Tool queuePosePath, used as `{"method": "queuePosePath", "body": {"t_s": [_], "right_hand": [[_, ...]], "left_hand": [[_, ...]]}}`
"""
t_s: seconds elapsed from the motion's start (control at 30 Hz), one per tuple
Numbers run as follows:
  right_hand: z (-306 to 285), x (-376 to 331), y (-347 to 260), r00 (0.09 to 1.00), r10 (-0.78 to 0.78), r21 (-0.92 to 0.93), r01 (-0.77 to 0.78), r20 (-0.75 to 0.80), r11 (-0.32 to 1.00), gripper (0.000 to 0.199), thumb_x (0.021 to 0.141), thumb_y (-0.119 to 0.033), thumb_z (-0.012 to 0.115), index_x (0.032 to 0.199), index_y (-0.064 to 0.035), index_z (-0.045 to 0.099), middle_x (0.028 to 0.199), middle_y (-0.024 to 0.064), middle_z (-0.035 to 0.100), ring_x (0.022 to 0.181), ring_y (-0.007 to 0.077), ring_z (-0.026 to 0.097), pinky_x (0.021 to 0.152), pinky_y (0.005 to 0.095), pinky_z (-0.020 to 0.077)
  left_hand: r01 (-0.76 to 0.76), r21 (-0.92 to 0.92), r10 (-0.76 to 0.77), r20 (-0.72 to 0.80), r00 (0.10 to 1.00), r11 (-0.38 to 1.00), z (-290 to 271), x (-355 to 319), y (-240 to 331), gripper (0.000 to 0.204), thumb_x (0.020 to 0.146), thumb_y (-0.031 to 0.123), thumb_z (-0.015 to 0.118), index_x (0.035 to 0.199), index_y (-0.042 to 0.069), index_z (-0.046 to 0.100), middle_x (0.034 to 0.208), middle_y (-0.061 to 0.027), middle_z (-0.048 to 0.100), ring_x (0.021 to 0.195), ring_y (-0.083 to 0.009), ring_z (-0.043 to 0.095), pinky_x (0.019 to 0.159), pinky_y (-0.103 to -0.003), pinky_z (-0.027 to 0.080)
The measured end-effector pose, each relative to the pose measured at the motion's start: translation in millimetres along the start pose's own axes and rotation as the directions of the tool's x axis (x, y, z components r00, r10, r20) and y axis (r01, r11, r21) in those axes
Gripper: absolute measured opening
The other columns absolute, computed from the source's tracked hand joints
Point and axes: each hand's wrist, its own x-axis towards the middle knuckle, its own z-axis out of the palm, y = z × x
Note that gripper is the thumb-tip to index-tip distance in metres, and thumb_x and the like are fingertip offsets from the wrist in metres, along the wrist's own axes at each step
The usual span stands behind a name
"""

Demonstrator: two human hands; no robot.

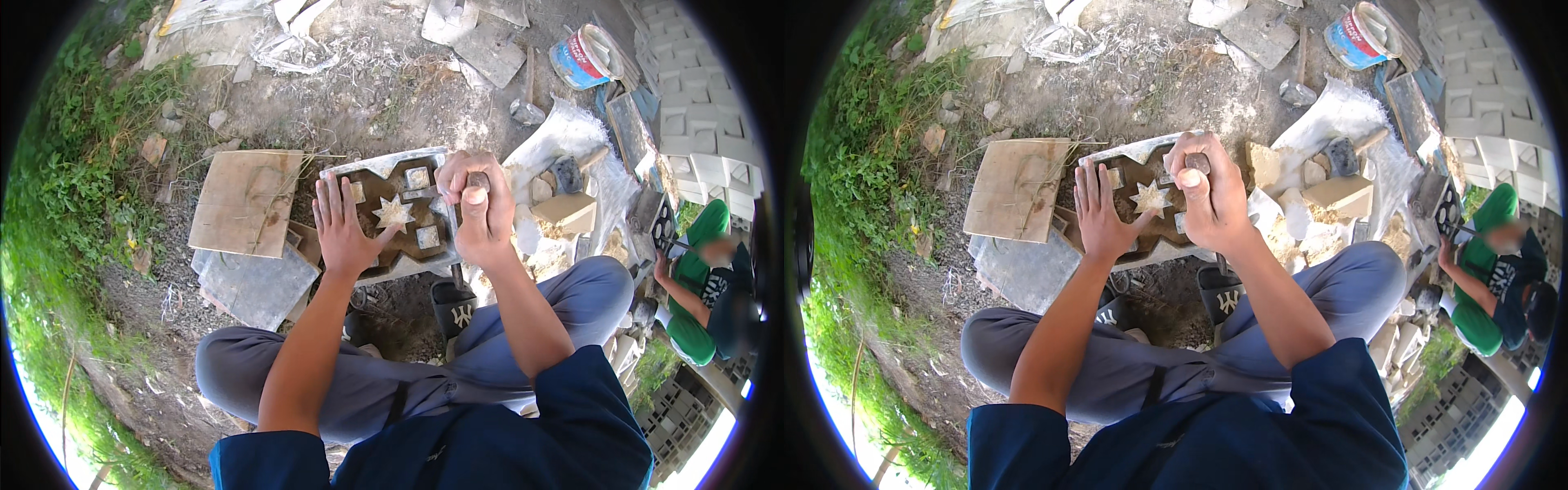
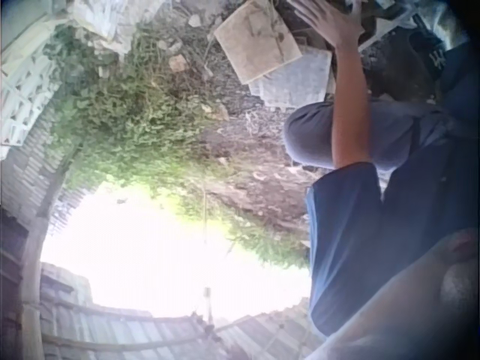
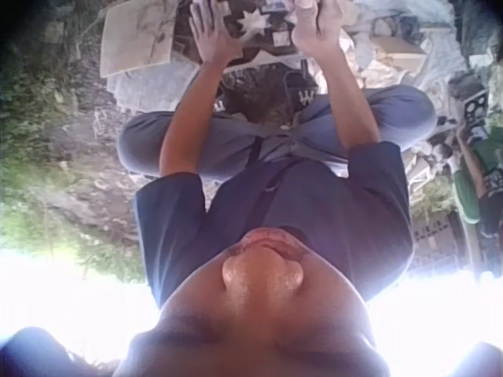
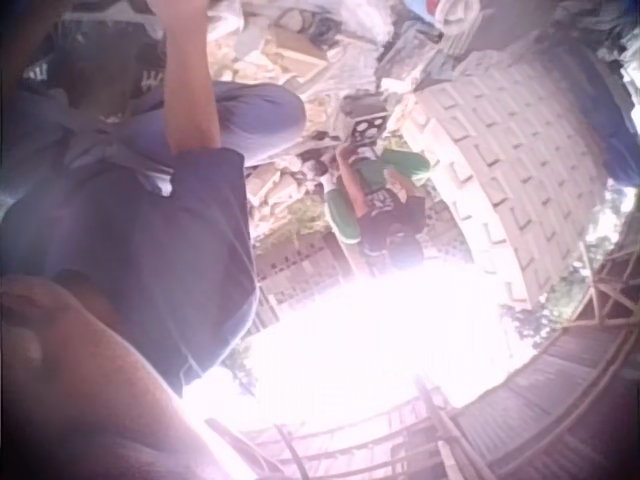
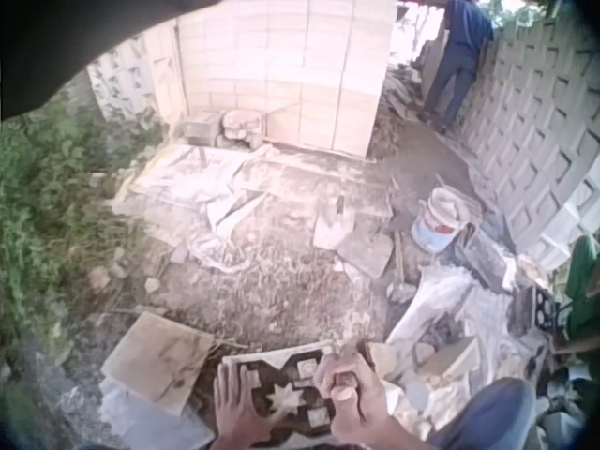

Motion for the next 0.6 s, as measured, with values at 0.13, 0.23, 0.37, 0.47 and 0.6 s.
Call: {"method": "queuePosePath", "body": {"t_s": [0.13,0.23,0.37,0.47,0.6], "right_hand": [[-7.7,-3.2,24.2,1.0,-0.021,-0.013,0.021,0.017,1.0,0.042,0.111,-0.046,0.048,0.103,-0.0049,0.045,0.083,0.0047,0.045,0.074,0.0135,0.04,0.069,0.0307,0.0379],[2.3,1.4,18.1,0.997,0.067,-0.023,-0.068,-0.023,0.997,0.043,0.11,-0.048,0.048,0.102,-0.0055,0.045,0.082,0.0045,0.045,0.072,0.013,0.04,0.067,0.0311,0.037],[0.1,-6.9,26.8,0.993,-0.098,0.026,0.097,0.072,0.995,0.044,0.111,-0.048,0.047,0.101,-0.0051,0.045,0.081,0.0049,0.045,0.071,0.0131,0.039,0.066,0.0306,0.0357],[-0.6,-5.8,21.3,0.997,0.078,-0.057,-0.077,0.005,0.995,0.049,0.109,-0.053,0.047,0.098,-0.0053,0.045,0.078,0.0037,0.044,0.07,0.0123,0.04,0.064,0.0309,0.0361],[-3.5,-12.0,31.3,0.987,-0.117,0.049,0.112,0.109,0.992,0.05,0.109,-0.054,0.045,0.099,-0.0043,0.045,0.075,0.0022,0.043,0.065,0.0116,0.04,0.062,0.0314,0.0365]], "left_hand": [[-0.031,0.002,0.031,-0.027,0.999,1.0,4.5,5.8,7.8,0.129,0.076,0.068,0.081,0.165,-0.001,0.019,0.174,-0.022,0.014,0.161,-0.0423,0.009,0.129,-0.057,0.017],[0.002,0.034,-0.004,0.031,1.0,0.999,-0.2,3.7,-2.4,0.129,0.077,0.069,0.08,0.165,-0.001,0.019,0.174,-0.0221,0.014,0.161,-0.0419,0.009,0.129,-0.056,0.017],[-0.025,0.003,0.025,-0.029,0.999,1.0,0.3,4.7,2.4,0.127,0.077,0.069,0.08,0.164,-0.002,0.021,0.174,-0.0231,0.014,0.161,-0.043,0.01,0.129,-0.056,0.017],[-0.01,0.014,0.01,0.014,1.0,1.0,-0.6,3.8,1.8,0.127,0.077,0.069,0.081,0.164,-0.002,0.022,0.174,-0.0228,0.014,0.161,-0.0433,0.011,0.128,-0.057,0.018],[-0.011,0.004,0.011,0.007,1.0,1.0,-0.5,5.1,2.7,0.126,0.077,0.068,0.081,0.164,-0.003,0.023,0.173,-0.0234,0.015,0.161,-0.0443,0.012,0.128,-0.058,0.019]]}}
